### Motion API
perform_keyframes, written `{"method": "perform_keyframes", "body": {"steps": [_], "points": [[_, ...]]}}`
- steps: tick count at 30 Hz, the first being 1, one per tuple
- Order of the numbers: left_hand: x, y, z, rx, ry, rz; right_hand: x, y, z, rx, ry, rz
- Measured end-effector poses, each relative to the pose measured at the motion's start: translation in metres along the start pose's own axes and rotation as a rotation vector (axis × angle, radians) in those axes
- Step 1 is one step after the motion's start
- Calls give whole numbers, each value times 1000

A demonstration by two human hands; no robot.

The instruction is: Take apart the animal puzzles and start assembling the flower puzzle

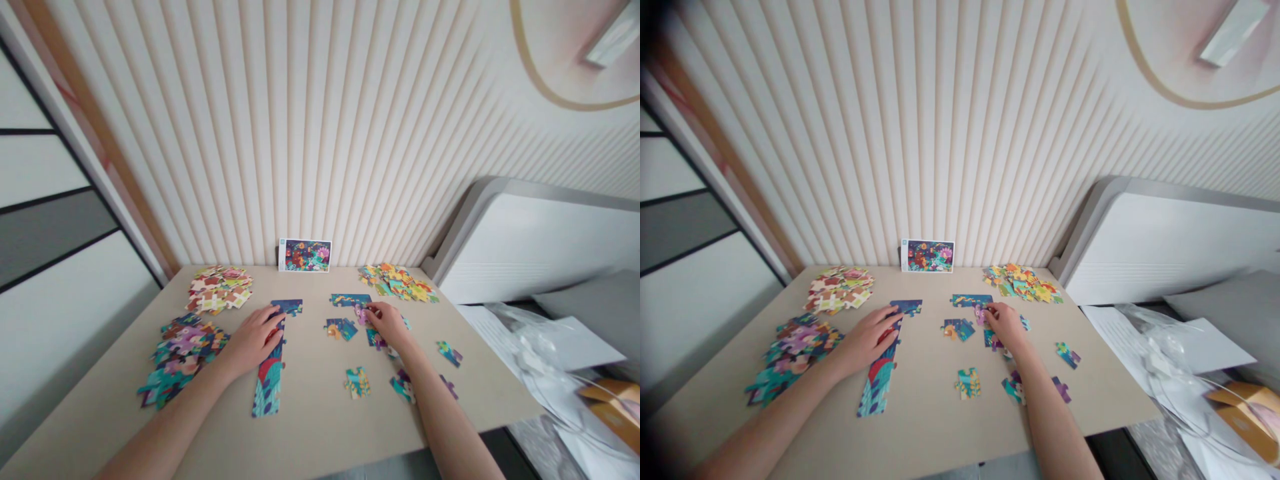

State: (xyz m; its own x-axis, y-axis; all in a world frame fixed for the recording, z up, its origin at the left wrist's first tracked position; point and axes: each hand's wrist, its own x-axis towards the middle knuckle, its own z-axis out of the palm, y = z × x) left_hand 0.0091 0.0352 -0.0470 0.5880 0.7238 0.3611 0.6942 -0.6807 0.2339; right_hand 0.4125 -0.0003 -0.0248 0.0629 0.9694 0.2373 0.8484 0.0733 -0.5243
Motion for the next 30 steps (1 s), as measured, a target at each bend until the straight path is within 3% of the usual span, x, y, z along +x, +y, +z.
{"method": "perform_keyframes", "body": {"steps": [17, 30], "points": [[0, 1, -1, -39, 20, -9, -7, -18, 0, -54, -53, -75], [0, 2, -1, -28, 7, -18, -5, -3, 1, 34, -65, -50]]}}
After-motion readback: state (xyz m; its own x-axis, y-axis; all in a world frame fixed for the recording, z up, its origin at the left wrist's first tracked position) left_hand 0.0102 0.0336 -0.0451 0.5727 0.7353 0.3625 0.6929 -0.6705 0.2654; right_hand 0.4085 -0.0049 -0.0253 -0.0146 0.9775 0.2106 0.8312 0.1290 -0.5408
